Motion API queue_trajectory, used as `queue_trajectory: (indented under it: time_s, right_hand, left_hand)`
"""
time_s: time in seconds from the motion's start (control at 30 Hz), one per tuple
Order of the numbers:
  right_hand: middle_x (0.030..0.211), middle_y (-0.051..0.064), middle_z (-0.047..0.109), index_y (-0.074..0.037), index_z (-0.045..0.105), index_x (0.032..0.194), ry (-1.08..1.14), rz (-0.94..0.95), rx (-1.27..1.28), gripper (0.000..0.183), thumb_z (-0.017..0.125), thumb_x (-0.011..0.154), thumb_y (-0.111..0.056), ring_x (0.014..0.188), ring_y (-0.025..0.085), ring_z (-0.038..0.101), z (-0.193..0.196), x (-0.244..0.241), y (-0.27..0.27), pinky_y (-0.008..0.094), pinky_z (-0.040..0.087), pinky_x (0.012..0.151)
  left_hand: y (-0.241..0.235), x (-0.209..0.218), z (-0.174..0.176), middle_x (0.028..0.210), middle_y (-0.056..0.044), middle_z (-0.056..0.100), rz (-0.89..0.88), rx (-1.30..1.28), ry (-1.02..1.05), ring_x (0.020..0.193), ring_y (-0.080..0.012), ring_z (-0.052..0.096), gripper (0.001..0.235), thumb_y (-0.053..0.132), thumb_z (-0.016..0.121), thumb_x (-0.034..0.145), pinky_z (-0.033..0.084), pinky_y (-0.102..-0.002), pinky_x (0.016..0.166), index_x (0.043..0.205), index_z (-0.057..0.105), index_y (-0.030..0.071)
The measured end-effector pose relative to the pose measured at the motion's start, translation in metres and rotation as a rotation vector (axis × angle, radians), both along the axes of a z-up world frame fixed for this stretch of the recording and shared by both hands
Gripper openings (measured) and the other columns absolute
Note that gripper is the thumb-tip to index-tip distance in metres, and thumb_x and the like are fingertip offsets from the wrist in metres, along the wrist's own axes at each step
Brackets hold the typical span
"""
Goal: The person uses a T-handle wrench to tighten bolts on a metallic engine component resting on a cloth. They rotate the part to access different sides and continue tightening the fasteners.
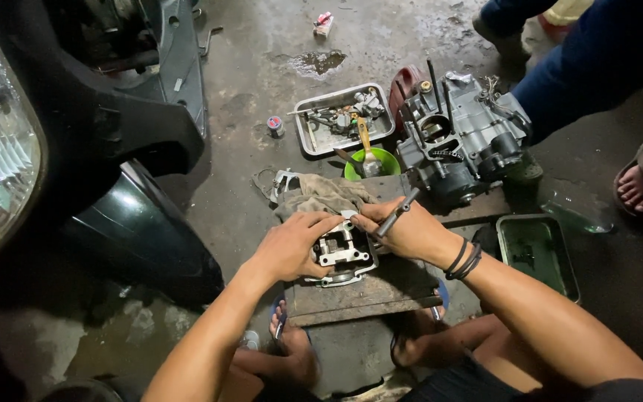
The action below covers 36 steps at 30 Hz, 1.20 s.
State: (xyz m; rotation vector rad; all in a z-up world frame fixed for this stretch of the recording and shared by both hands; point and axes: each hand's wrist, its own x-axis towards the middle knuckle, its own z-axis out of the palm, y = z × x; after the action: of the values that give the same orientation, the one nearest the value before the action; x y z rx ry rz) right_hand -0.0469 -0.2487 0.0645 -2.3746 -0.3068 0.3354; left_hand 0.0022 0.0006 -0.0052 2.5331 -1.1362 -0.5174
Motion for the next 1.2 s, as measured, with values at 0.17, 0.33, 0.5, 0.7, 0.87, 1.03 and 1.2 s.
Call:
queue_trajectory:
  time_s: [0.17, 0.33, 0.5, 0.7, 0.87, 1.03, 1.2]
  right_hand:
    - [0.06, 0.02, 0.062, -0.008, 0.056, 0.071, -0.004, 0.019, -0.004, 0.037, 0.059, 0.102, -0.028, 0.062, 0.04, 0.065, -0.009, 0.002, 0.0, 0.043, 0.052, 0.061]
    - [0.061, 0.023, 0.06, -0.007, 0.054, 0.072, 0.008, 0.001, 0.02, 0.038, 0.059, 0.102, -0.03, 0.062, 0.042, 0.064, -0.009, 0.003, 0.0, 0.044, 0.053, 0.063]
    - [0.057, 0.017, 0.061, -0.01, 0.055, 0.07, -0.021, -0.029, 0.102, 0.037, 0.057, 0.103, -0.028, 0.054, 0.032, 0.062, -0.015, 0.0, -0.002, 0.04, 0.053, 0.06]
    - [0.061, 0.021, 0.064, -0.01, 0.057, 0.073, -0.137, 0.126, -0.128, 0.031, 0.058, 0.099, -0.026, 0.063, 0.042, 0.067, -0.013, 0.0, -0.009, 0.05, 0.055, 0.064]
    - [0.054, 0.014, 0.06, -0.01, 0.057, 0.07, -0.171, -0.067, -0.052, 0.039, 0.055, 0.103, -0.03, 0.056, 0.034, 0.066, 0.023, -0.019, -0.02, 0.038, 0.053, 0.058]
    - [0.059, 0.013, 0.065, -0.013, 0.06, 0.075, -0.289, -0.075, -0.119, 0.029, 0.061, 0.097, -0.031, 0.063, 0.039, 0.068, 0.03, -0.045, -0.037, 0.048, 0.054, 0.058]
    - [0.073, -0.002, 0.074, -0.022, 0.075, 0.088, -0.524, -0.048, 0.141, 0.005, 0.071, 0.089, -0.023, 0.069, 0.027, 0.071, 0.026, -0.062, -0.024, 0.036, 0.058, 0.07]
  left_hand:
    - [-0.001, 0.0, 0.001, 0.141, 0.003, 0.054, 0.0, 0.008, 0.004, 0.131, -0.0323, 0.053, 0.09, 0.052, 0.079, 0.065, 0.059, -0.053, 0.095, 0.145, 0.047, 0.031]
    - [0.0, 0.0, 0.001, 0.142, 0.004, 0.054, 0.006, 0.007, 0.005, 0.132, -0.0313, 0.053, 0.09, 0.052, 0.079, 0.064, 0.059, -0.053, 0.094, 0.145, 0.046, 0.031]
    - [0.001, 0.001, -0.002, 0.142, 0.004, 0.054, -0.002, 0.003, 0.004, 0.132, -0.0306, 0.053, 0.091, 0.054, 0.079, 0.063, 0.058, -0.052, 0.095, 0.146, 0.045, 0.032]
    - [-0.001, -0.001, 0.006, 0.144, 0.003, 0.053, 0.0, 0.018, 0.0, 0.132, -0.0311, 0.053, 0.091, 0.054, 0.079, 0.065, 0.058, -0.052, 0.097, 0.146, 0.046, 0.031]
    - [-0.002, -0.008, 0.033, 0.149, -0.004, 0.048, -0.007, 0.048, 0.028, 0.135, -0.0362, 0.05, 0.098, 0.053, 0.082, 0.069, 0.055, -0.055, 0.098, 0.154, 0.037, 0.032]
    - [0.008, -0.007, 0.06, 0.156, -0.011, 0.042, 0.042, 0.053, 0.073, 0.14, -0.0404, 0.045, 0.111, 0.061, 0.085, 0.069, 0.049, -0.059, 0.104, 0.16, 0.03, 0.029]
    - [0.011, -0.016, 0.039, 0.062, 0.008, 0.051, 0.05, -0.579, -0.342, 0.061, -0.0148, 0.057, 0.037, 0.045, 0.07, 0.094, 0.048, -0.028, 0.062, 0.068, 0.06, 0.022]
